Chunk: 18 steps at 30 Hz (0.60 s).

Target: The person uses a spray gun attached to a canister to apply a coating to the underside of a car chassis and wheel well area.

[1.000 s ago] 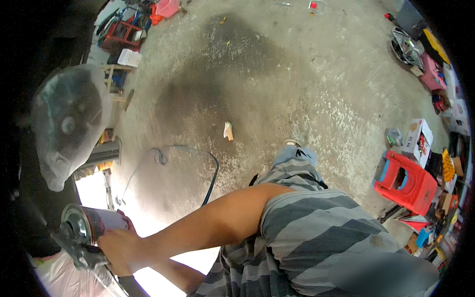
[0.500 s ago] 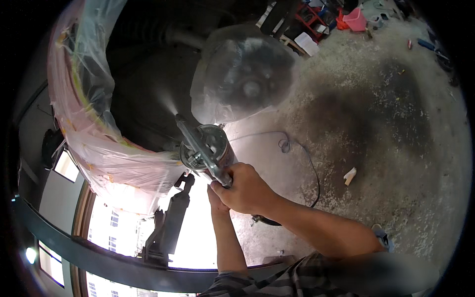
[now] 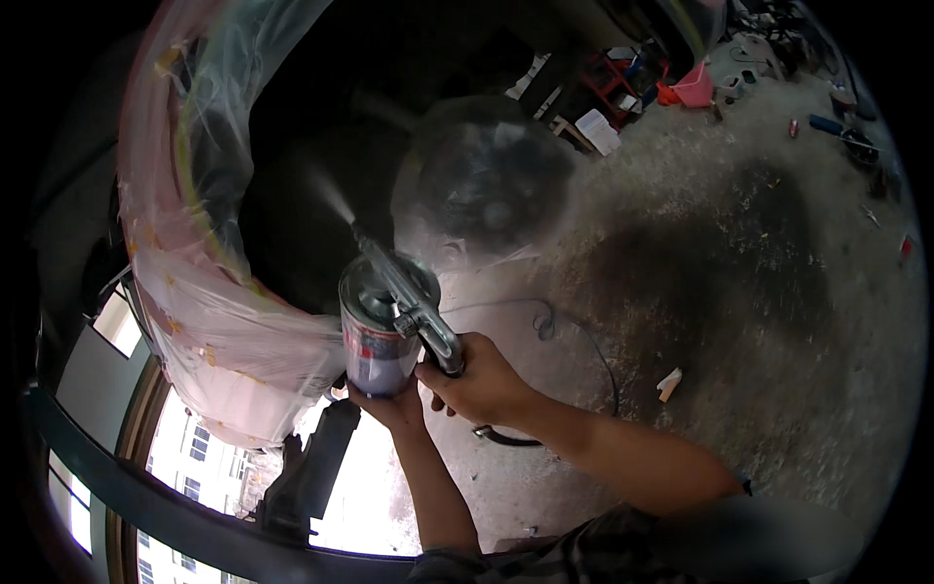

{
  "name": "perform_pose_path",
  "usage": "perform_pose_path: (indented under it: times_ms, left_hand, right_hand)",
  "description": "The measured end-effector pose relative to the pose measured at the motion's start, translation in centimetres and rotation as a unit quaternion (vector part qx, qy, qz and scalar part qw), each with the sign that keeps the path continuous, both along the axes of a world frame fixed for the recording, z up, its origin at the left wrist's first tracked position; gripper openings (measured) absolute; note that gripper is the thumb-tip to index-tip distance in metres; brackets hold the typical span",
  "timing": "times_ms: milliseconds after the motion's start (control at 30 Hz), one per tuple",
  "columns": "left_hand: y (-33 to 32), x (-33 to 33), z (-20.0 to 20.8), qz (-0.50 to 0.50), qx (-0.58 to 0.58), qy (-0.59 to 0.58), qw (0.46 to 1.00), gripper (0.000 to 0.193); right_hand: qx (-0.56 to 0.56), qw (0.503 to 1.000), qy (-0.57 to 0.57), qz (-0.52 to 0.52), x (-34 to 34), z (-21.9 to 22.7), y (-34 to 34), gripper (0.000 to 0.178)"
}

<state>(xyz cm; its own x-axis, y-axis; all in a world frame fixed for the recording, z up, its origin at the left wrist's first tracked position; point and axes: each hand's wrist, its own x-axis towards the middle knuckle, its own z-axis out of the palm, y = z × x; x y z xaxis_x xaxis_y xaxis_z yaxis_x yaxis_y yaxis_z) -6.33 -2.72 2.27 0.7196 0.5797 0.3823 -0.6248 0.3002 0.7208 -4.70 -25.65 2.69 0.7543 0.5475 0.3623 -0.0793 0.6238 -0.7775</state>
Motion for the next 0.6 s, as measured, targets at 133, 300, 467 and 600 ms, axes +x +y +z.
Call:
perform_pose_path:
  times_ms: [133,300,467,600]
  left_hand:
    - [-0.3,0.4,-0.4,-0.001,-0.033,0.017,0.999,0.066]
    - [-0.9,-1.6,-2.7,-0.016,-0.035,-0.032,0.999,0.068]
    - [-1.3,0.8,1.7,-0.006,-0.01,-0.014,1.0,0.07]
    - [-2.6,1.3,3.4,0.004,-0.015,-0.006,1.0,0.068]
  right_hand:
    - [0.003,0.999,0.027,-0.033,0.2,-0.4,0.7,0.018]
    - [-0.072,0.992,0.067,0.081,1.8,1.8,-2.8,0.014]
    - [0.031,0.999,-0.023,-0.007,1.9,1.1,-0.6,0.02]
    - [0.077,0.996,-0.024,-0.025,2.3,1.7,-0.7,0.019]
